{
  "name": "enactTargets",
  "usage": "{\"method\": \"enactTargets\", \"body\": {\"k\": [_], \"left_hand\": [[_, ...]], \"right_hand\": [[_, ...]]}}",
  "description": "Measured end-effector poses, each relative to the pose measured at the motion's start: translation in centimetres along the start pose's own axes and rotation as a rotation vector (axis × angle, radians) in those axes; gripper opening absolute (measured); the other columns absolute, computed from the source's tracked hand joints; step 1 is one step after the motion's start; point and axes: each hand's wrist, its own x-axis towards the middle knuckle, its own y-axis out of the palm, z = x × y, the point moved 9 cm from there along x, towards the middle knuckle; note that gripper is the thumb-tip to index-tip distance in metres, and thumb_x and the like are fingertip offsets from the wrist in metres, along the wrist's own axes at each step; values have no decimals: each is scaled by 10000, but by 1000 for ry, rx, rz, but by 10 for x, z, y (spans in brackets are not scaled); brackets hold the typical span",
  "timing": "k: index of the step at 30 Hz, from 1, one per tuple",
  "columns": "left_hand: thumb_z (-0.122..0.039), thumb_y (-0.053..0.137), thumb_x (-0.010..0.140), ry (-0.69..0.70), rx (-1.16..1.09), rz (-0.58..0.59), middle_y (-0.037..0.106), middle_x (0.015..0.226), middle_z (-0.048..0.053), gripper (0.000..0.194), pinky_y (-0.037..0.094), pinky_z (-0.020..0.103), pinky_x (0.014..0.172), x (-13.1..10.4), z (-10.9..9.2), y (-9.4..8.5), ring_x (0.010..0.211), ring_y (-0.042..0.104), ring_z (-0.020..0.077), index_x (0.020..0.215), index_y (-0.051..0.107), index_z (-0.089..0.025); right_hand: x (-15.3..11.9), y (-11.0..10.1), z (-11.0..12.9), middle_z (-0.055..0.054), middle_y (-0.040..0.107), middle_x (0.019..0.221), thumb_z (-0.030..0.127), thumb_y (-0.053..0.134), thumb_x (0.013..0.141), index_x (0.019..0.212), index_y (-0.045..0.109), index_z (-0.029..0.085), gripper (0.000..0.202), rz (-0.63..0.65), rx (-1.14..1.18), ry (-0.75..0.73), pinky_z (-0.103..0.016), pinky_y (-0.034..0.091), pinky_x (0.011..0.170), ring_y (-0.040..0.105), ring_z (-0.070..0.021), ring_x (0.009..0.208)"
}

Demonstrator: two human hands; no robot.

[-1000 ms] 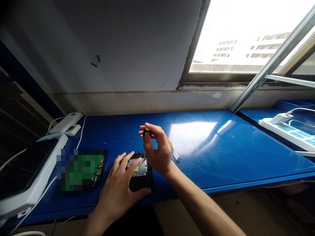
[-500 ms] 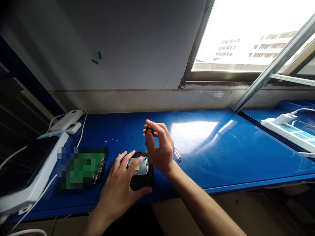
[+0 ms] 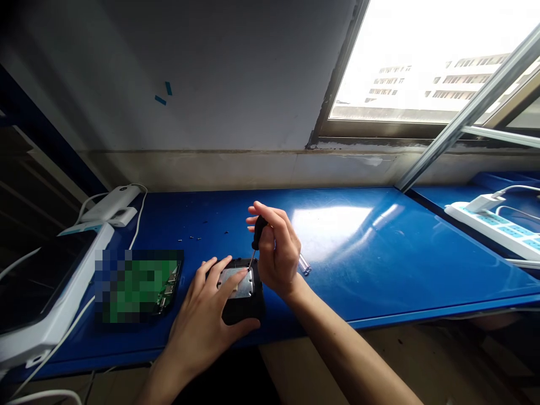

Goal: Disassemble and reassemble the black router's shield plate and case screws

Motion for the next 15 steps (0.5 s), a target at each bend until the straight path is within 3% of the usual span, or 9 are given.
{"method": "enactTargets", "body": {"k": [3,6,9,12,15], "left_hand": [[-537,810,750,-1,1,7,392,1633,61,709,326,637,1184,0,-1,-1,1538,235,397,1403,573,-393],[-524,816,749,-3,1,4,392,1633,64,707,333,635,1182,-1,-2,-2,1537,240,395,1401,577,-392],[-527,825,738,-4,-5,-4,395,1632,59,716,329,638,1185,-1,-2,-2,1538,236,397,1398,578,-396],[-544,826,729,-11,-7,7,401,1630,56,726,322,655,1183,0,-1,-1,1536,239,407,1396,578,-401],[-554,820,732,-13,-6,19,400,1632,55,729,314,651,1189,0,-1,0,1536,239,407,1400,573,-398]], "right_hand": [[0,-1,-4,-52,632,1086,184,533,1007,1358,564,320,379,-15,-30,17,-357,643,677,695,-169,857],[0,-5,-2,-16,541,1016,193,676,926,1211,610,306,313,-54,-87,-39,-326,612,630,623,-118,708],[0,-4,-1,-32,508,1057,242,576,982,1182,624,301,214,-41,-87,-35,-340,621,630,634,-130,745],[-1,1,-3,-75,568,1178,225,347,1052,1303,603,316,371,17,-13,14,-384,659,692,694,-186,935],[-1,3,-2,-74,646,1152,180,375,1044,1387,560,322,414,45,-27,6,-400,667,742,709,-201,994]]}}
